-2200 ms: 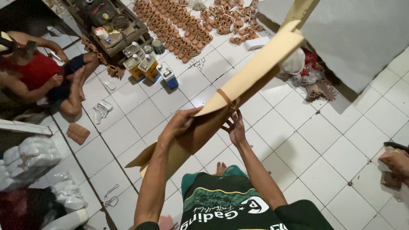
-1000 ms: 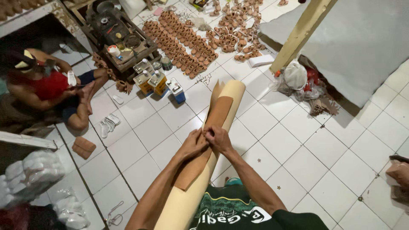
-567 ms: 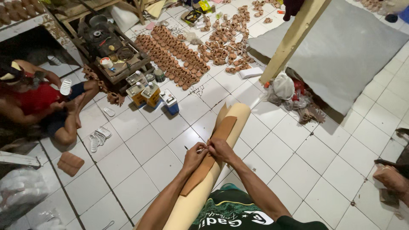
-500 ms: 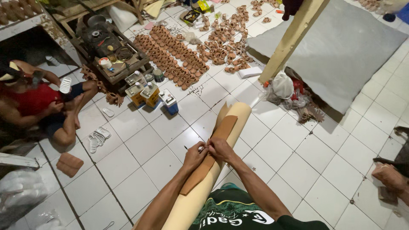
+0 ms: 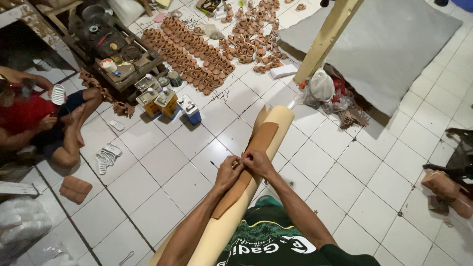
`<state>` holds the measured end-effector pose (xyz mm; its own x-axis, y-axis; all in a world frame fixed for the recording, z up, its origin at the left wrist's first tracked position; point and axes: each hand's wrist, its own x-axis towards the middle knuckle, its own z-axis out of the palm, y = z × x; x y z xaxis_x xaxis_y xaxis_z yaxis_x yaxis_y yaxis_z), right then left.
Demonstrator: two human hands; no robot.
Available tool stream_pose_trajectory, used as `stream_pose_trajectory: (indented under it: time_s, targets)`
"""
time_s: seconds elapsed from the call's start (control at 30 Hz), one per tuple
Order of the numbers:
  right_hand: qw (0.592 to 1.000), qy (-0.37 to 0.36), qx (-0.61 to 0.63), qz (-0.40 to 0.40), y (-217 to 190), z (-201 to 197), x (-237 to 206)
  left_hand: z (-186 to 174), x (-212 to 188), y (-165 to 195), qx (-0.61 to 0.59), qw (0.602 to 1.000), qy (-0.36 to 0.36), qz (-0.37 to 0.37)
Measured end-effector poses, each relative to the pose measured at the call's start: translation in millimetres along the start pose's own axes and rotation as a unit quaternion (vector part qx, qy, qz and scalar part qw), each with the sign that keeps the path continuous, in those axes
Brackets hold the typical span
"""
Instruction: The person carries a large roll of sandpaper across the workshop floor, unrolls it, and cuts sheets from it using scissors. They then sit cross-legged on the floor, folding and stacking the cut pink sandpaper sheets into piles beside them.
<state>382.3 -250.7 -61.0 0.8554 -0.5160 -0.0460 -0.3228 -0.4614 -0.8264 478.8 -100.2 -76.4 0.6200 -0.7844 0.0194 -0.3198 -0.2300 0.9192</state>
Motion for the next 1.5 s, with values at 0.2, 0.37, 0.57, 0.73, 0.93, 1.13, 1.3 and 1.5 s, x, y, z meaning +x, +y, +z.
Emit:
stream_pose_trajectory:
  time_s: [0.2, 0.37, 0.57, 0.73, 0.93, 1.13, 1.3, 1.5]
  targets:
    - [0.993, 0.031, 0.086, 0.074, -2.8, 2.0, 3.2, 0.3, 12.4, -19.9, -0.264, 0.962, -0.055, -0.050]
    - [0.999, 0.022, 0.022, 0.025, -8.9, 5.2, -0.5, 8.9, 14.9, -27.0, -0.281, 0.950, 0.051, -0.128]
    - [0.995, 0.043, 0.077, -0.038, 0.9, 15.6, -4.4, -13.0, 2.0, -29.2, -0.520, 0.839, -0.008, -0.159]
    - [0.957, 0.118, 0.264, -0.001, 13.5, 19.6, -2.2, -25.3, -4.3, -11.7, -0.288, 0.949, 0.013, -0.131]
    - [0.960, 0.125, 0.243, 0.059, 10.5, 24.1, -24.7, -26.0, -31.9, -19.8, -0.184, 0.935, -0.066, -0.297]
    - [0.938, 0.148, -0.029, 0.313, 11.5, 22.1, -30.0, -1.1, -42.0, -54.3, -0.100, 0.952, -0.115, -0.264]
    - [0.851, 0.066, 0.179, 0.490, 38.1, 28.2, -43.3, 0.6, -51.0, -50.8, -0.105, 0.901, -0.241, -0.345]
    - [0.885, 0.102, 0.376, 0.256, 25.1, 12.2, -18.7, -57.1, -46.5, -23.4, -0.331, 0.879, -0.137, -0.315]
